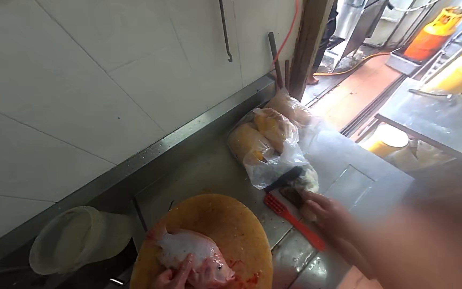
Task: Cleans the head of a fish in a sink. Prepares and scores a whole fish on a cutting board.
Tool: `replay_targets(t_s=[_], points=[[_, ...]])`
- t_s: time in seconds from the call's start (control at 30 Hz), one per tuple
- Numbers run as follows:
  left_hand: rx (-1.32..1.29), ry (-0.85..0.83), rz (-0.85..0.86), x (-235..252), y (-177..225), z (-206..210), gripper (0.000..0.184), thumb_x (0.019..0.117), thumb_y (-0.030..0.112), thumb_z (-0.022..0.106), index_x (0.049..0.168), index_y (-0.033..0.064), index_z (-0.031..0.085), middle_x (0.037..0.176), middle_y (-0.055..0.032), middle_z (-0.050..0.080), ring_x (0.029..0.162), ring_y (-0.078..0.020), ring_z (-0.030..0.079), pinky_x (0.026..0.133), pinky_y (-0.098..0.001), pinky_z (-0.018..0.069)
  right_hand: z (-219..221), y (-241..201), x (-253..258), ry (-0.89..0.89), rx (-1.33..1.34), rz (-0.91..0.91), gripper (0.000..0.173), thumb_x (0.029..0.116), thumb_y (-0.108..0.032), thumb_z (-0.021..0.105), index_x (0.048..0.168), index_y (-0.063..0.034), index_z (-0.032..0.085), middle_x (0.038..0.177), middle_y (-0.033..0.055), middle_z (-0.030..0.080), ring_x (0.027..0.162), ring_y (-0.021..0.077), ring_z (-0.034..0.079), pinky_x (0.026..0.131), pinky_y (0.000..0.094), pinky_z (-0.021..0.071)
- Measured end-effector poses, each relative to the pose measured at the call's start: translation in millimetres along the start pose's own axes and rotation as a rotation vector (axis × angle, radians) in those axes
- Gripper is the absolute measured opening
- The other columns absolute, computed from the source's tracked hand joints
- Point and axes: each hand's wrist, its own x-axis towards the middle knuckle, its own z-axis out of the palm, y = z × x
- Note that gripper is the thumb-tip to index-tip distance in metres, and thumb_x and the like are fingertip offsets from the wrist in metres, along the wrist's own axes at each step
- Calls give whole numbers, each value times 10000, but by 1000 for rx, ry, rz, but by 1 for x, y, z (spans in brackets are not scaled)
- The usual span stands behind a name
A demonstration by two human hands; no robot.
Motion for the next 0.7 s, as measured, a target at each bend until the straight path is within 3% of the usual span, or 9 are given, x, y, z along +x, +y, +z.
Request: replay_targets(t_s=[0.07,0.13,0.23,0.3,0.4,0.47,0.6,0.7], points=[[72,102,73,12,8,8,582,878,537,755,995,-31,705,844,-151,707,749,-262,687,720,-491,589,-15,20,-12,7,128,22,396,1070,-475,458,976,-161,680,785,10,660,686,156,657,650,410,573],[122,144,145,20,26,23,604,844,502,802,1123,-23,691,973,-184,720,897,-312,704,835,-555,581,-21,29,-23,1,178,4,332,1076,-410,479,1067,-158,695,810,10,694,670,148,684,625,383,608],[139,97,244,21,54,44,603,912,395,764,1330,-7,601,1220,-198,676,1132,-308,660,1001,-528,537,-2,0,-29,-109,119,-142,304,1071,-311,487,1230,-148,689,951,49,729,812,185,715,768,449,616],[189,4,276,22,59,56,628,935,423,721,1375,3,567,1292,-198,648,1206,-293,634,1060,-499,511,18,-43,-32,-211,52,-250,298,1066,-316,501,1171,-128,706,976,83,733,874,234,722,813,515,603],[304,-102,303,-6,58,77,655,916,474,716,1355,7,582,1258,-192,663,1187,-293,642,1061,-493,506,37,-96,-23,-276,-218,-248,380,1070,-416,417,1030,-134,667,922,100,696,903,294,703,775,565,564],[345,-109,310,-37,55,88,694,908,475,731,1375,-11,567,1260,-213,661,1194,-317,640,1070,-508,494,53,-113,-12,-267,-385,-213,374,1072,-369,412,1095,-103,673,1011,156,720,992,363,712,824,600,564],[451,-67,207,-82,75,95,595,971,357,670,1399,-38,550,1310,-247,640,1250,-364,612,1093,-522,462,73,-146,-58,-476,-491,-401,248,1045,-180,459,1166,-45,629,997,226,700,926,443,710,736,627,564],[434,11,248,-71,48,98,660,925,475,691,1352,-16,579,1223,-202,683,1164,-324,661,1037,-503,517,61,-143,-33,-405,-498,-342,289,1051,-274,471,1157,-90,667,1010,212,713,963,440,705,773,653,558]])
